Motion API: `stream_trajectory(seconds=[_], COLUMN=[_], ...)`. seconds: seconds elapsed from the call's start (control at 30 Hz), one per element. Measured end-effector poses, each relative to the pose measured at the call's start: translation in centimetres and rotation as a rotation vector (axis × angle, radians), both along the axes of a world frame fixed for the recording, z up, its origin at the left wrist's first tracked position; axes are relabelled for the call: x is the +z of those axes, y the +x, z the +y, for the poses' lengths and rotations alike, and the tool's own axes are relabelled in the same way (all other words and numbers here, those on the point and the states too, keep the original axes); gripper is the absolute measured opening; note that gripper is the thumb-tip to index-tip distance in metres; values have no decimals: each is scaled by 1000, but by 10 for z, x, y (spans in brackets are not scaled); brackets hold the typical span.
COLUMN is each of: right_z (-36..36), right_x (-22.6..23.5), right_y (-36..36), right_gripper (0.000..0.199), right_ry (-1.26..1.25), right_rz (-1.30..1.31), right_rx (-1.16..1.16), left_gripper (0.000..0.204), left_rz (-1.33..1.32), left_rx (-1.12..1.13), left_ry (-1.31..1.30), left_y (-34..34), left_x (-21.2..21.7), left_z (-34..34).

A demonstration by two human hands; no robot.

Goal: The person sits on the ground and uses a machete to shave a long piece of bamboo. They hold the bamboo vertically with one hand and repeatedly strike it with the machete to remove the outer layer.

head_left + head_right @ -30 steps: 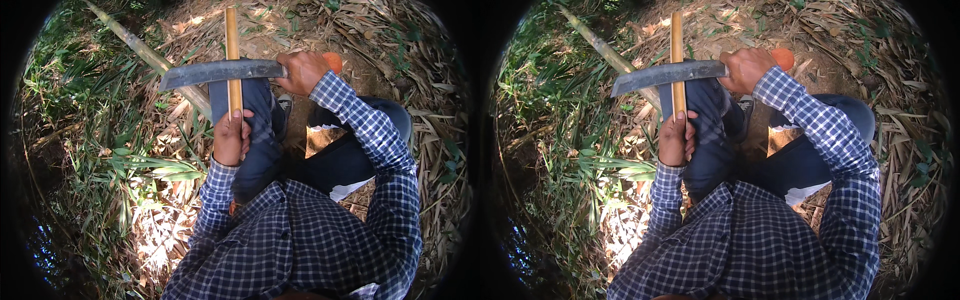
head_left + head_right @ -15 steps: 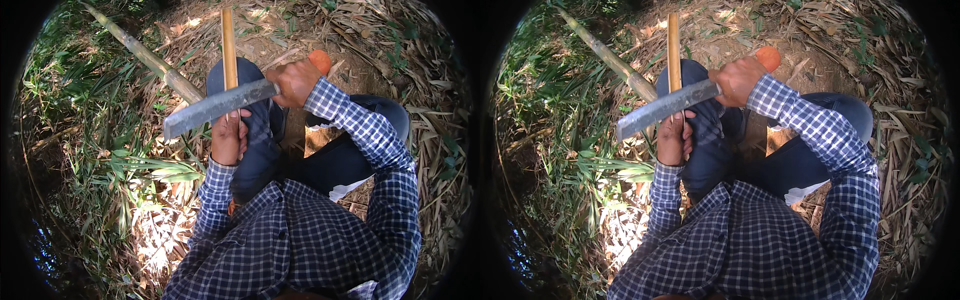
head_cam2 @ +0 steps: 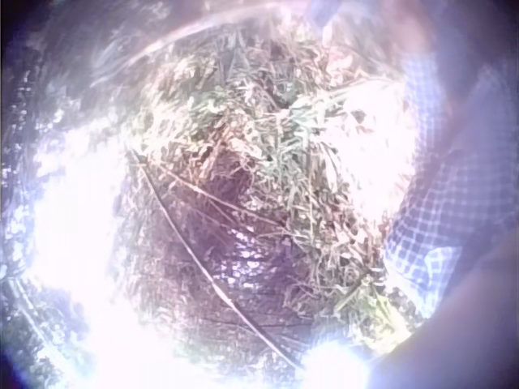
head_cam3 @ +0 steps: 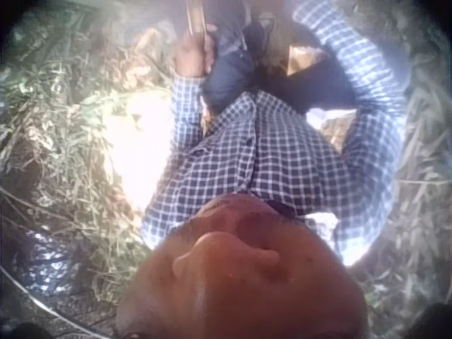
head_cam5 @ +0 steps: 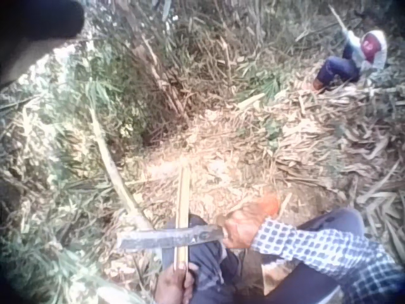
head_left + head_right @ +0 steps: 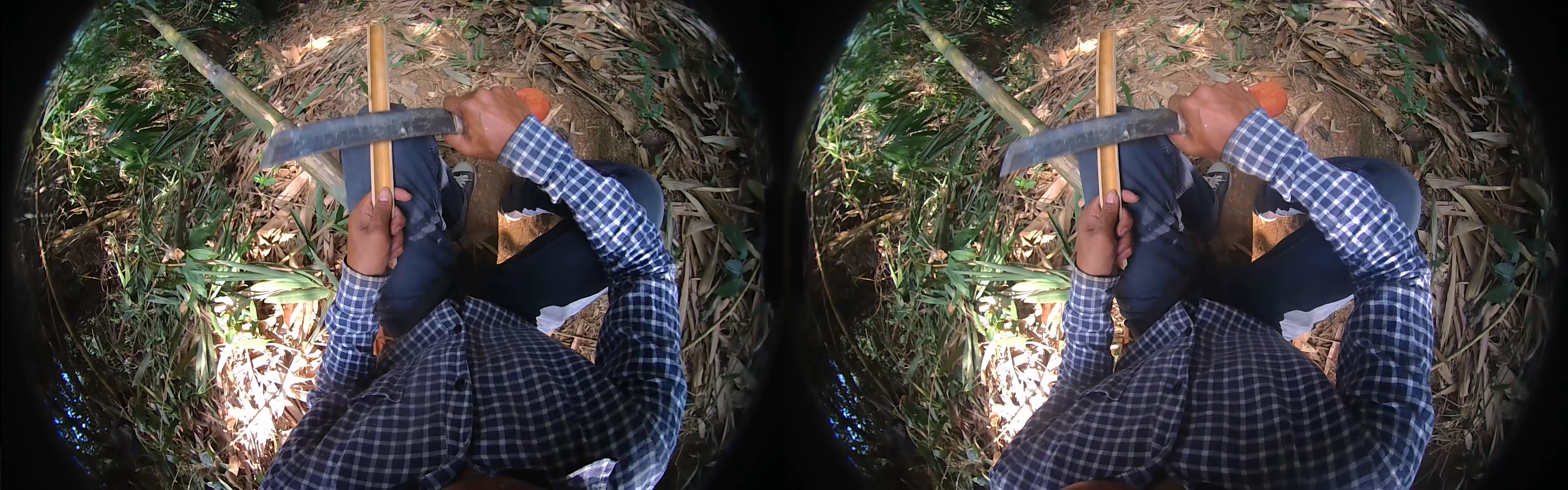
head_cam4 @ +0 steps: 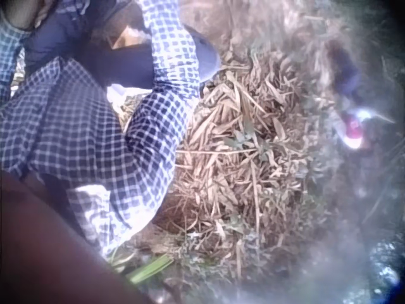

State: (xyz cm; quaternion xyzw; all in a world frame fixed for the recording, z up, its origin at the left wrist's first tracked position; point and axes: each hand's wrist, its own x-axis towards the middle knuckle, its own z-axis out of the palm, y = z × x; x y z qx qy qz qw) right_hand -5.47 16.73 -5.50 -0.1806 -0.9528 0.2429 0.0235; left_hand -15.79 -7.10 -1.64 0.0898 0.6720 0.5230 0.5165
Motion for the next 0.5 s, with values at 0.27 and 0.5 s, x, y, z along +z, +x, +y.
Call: stream_trajectory(seconds=[0.27, 0.5], right_z=[21, 44], right_x=[0, -5], right_y=[-9, -19], right_gripper=[25, 26], right_ry=[68, 23], right_rz=[39, 40], right_rx=[-131, -252], left_gripper=[36, 35], left_rz=[-18, 42], left_rx=[14, -10], left_ry=[9, 0], left_y=[0, -1], left_x=[1, 7], left_z=[-2, 0])
